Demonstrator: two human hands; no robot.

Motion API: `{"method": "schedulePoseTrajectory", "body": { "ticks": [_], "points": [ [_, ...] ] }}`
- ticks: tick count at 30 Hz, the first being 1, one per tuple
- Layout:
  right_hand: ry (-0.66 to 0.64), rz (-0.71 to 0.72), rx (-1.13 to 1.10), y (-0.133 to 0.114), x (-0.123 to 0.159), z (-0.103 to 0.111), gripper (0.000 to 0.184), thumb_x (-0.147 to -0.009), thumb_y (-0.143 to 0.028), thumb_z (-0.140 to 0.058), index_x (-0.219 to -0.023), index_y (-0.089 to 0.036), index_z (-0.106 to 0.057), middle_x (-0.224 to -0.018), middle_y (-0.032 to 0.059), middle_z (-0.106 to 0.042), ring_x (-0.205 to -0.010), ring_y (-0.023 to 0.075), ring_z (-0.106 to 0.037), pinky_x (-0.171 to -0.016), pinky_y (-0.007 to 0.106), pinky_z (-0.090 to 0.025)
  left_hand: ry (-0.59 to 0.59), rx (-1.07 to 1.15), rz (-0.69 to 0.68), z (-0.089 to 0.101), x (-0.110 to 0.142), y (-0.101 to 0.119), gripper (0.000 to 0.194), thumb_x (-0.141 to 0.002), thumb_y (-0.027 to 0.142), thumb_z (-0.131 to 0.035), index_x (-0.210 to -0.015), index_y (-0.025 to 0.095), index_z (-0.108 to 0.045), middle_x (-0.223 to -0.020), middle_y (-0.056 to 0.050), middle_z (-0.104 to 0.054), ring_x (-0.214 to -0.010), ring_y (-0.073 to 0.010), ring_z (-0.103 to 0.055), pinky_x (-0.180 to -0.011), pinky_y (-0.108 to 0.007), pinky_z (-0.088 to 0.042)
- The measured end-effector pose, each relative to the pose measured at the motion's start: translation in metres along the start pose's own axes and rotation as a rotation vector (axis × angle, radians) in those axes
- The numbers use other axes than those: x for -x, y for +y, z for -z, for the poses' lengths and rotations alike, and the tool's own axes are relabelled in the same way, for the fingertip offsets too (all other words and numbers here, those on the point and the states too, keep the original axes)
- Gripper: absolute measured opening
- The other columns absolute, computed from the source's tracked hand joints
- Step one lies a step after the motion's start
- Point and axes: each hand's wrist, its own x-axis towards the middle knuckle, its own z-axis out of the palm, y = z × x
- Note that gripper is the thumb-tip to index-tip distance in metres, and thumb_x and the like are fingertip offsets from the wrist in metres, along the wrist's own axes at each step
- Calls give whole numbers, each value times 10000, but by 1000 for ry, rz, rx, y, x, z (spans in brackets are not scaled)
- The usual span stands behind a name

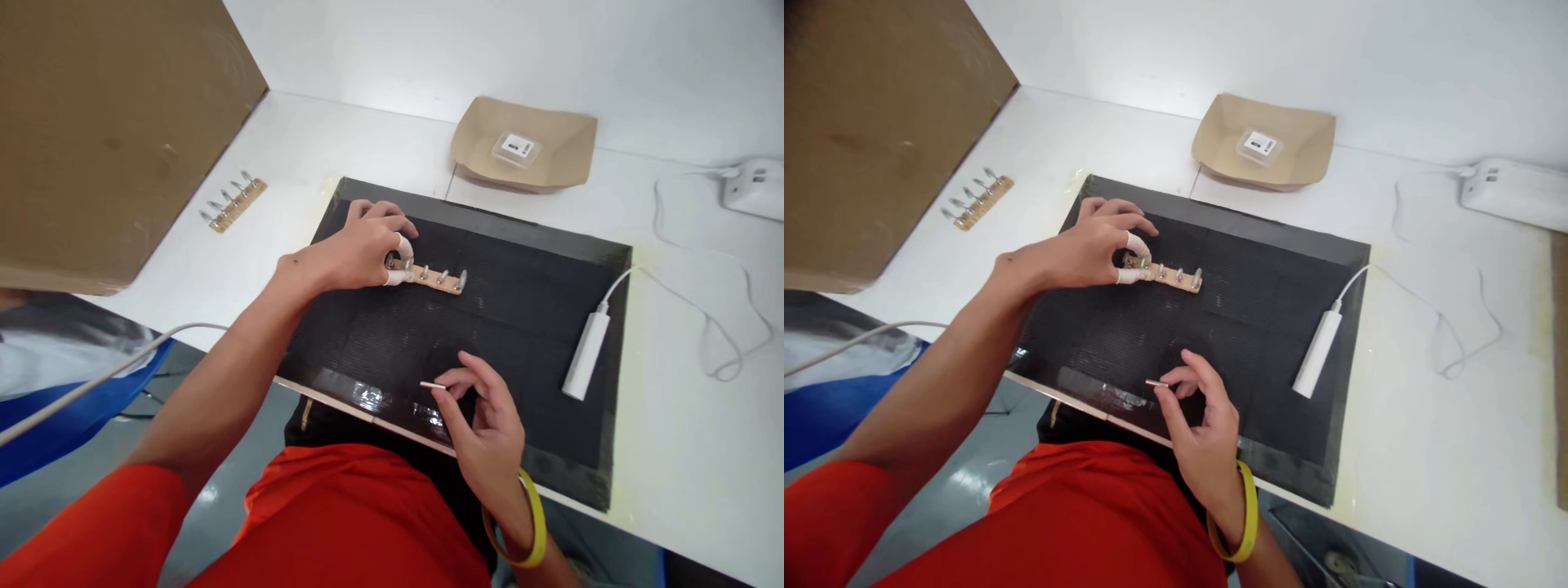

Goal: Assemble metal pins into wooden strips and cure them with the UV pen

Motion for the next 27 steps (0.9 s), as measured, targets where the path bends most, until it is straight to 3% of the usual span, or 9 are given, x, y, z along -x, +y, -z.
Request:
{"method": "schedulePoseTrajectory", "body": {
  "ticks": [6, 13, 21, 27],
  "points": [
    [-9, 5, -4, 2, 0, 0, 412, -953, -187, -703, -1343, -274, -603, -902, -13, -751, -764, 128, -652, -764, 291, -579, 1, -4, 22, -2, 2, -1, 94, -848, 300, -759, -907, 229, -773, -1364, -74, -696, -1389, -361, -459, -1093, -567, -252],
    [0, 18, -6, 3, 1, -1, 421, -951, -173, -707, -1343, -284, -602, -904, -22, -750, -772, 120, -651, -780, 280, -577, 43, 43, 7, 3, 4, 8, 345, -850, 460, -786, -1120, 246, -764, -1455, -100, -633, -1449, -385, -395, -1130, -578, -242],
    [-2, 8, -17, 3, 1, -1, 452, -949, -155, -707, -1355, -318, -595, -922, -52, -748, -776, 87, -630, -805, 230, -558, -2, -21, -27, -7, -15, 15, 137, -809, 296, -813, -915, 216, -778, -1346, -82, -704, -1367, -358, -489, -1103, -550, -219],
    [-7, 11, -27, 5, 2, 0, 469, -946, -159, -715, -1364, -330, -590, -927, -62, -747, -781, 77, -629, -815, 214, -552, -23, 1, -53, -7, -17, 15, 91, -833, 273, -765, -893, 205, -776, -1313, -67, -723, -1322, -317, -531, -1094, -510, -209]
  ]
}}
